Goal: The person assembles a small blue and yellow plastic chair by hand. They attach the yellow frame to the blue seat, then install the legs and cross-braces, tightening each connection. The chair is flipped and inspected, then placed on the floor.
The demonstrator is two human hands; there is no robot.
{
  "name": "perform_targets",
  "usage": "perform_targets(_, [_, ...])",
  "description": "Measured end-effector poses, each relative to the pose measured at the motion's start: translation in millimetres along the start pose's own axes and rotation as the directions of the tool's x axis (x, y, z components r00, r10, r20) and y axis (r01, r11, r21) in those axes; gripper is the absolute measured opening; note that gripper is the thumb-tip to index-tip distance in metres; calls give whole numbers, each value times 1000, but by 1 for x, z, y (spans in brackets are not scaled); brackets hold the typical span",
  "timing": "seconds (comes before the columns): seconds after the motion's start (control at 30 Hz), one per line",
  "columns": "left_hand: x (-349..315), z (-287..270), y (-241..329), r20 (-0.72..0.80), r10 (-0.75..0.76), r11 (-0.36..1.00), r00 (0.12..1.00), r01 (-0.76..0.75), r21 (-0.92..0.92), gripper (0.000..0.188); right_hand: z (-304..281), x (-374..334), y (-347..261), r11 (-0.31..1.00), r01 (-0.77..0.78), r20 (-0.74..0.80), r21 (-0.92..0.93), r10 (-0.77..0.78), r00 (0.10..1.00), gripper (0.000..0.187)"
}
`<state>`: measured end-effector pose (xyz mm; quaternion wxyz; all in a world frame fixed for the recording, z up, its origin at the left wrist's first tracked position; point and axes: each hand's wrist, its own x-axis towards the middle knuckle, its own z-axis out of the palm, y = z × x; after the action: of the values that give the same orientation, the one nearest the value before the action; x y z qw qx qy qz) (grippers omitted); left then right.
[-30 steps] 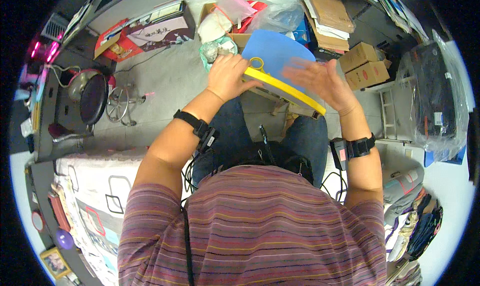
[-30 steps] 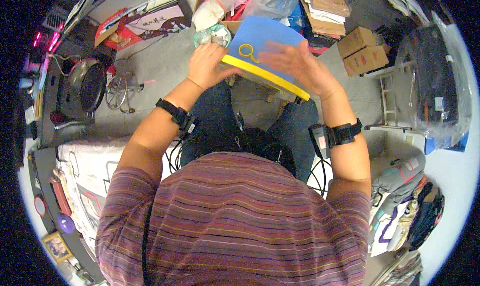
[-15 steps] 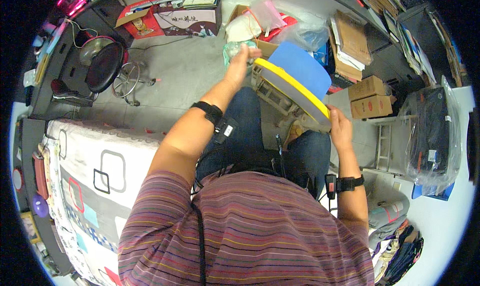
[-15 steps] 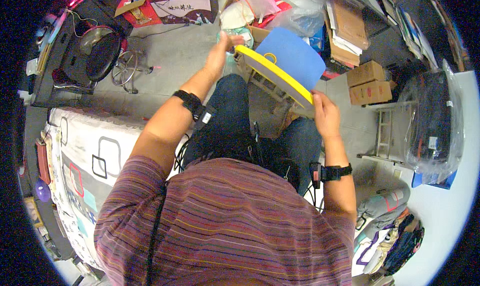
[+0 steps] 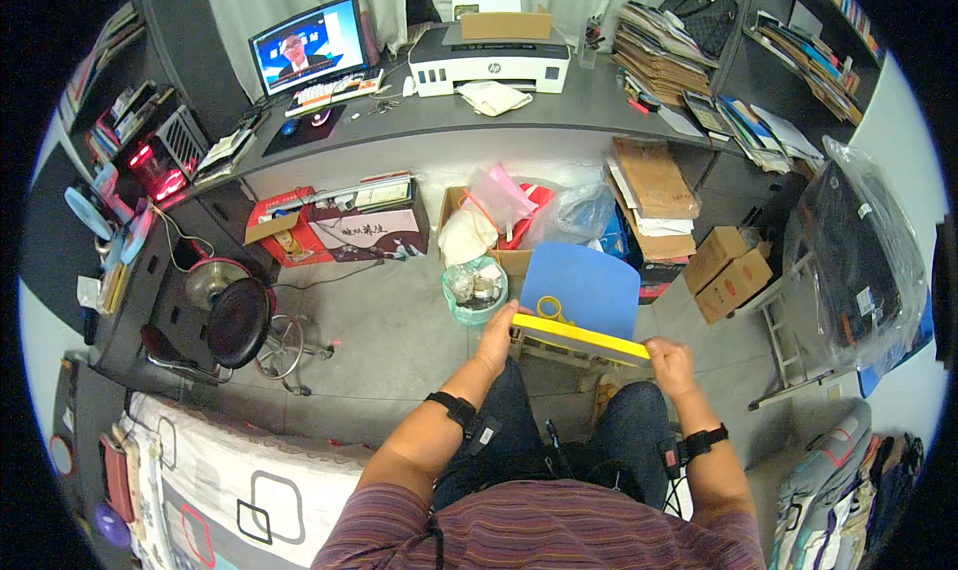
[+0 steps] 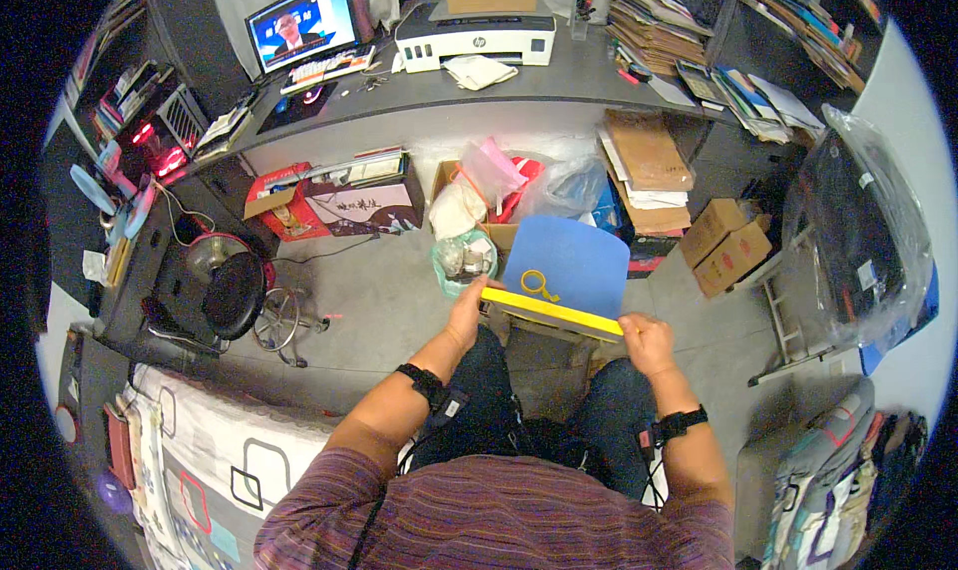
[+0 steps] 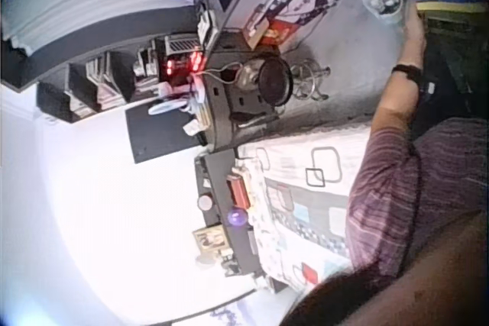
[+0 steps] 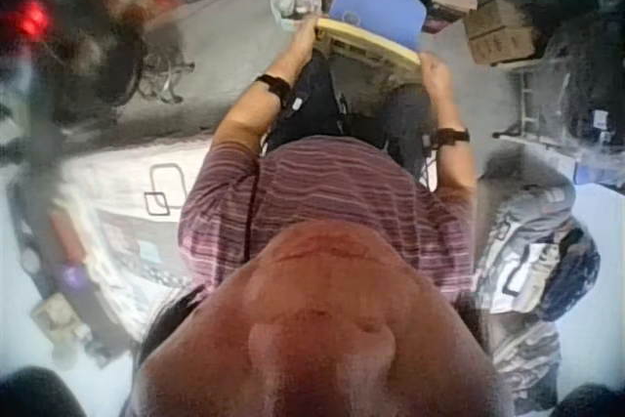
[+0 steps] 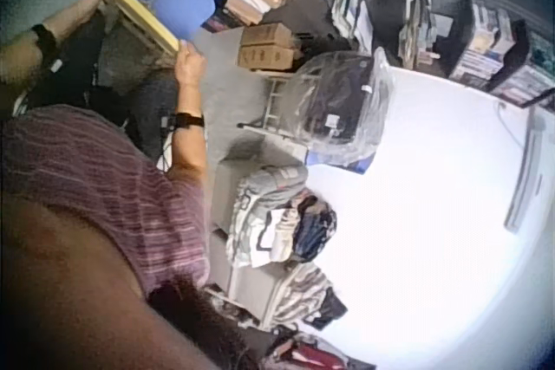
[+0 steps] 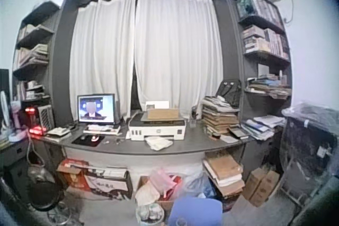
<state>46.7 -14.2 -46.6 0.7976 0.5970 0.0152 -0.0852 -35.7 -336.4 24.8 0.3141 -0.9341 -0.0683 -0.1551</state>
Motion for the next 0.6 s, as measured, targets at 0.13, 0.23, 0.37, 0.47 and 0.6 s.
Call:
perform_targets(0.13, [2, 4, -9, 46, -88, 994, 995, 91, -64, 50, -7, 3, 18, 999, 4, 67, -36, -1, 998, 38])
perform_targets(0.23, [5, 1, -8, -2, -209, 978, 978, 209, 10, 54, -8, 5, 20, 998, 64, 67, 22, -65, 996, 40])
perform_targets(0.37, [3, 0, -5, 52, -134, 990, 990, 132, 40, 54, -9, 7, 16, 999, -39, 98, 0, 39, 994, 39])
perform_targets(0.47, [1, -2, -1, 48, -172, 983, 984, 168, 71, 66, -12, 6, 14, 996, -80, 121, -27, 83, 989, 39])
perform_targets(0.6, [4, -11, 16, 16, 52, 914, 999, -54, 401, 72, -14, 3, 11, 996, -36, 81, -84, 43, 996, 38])
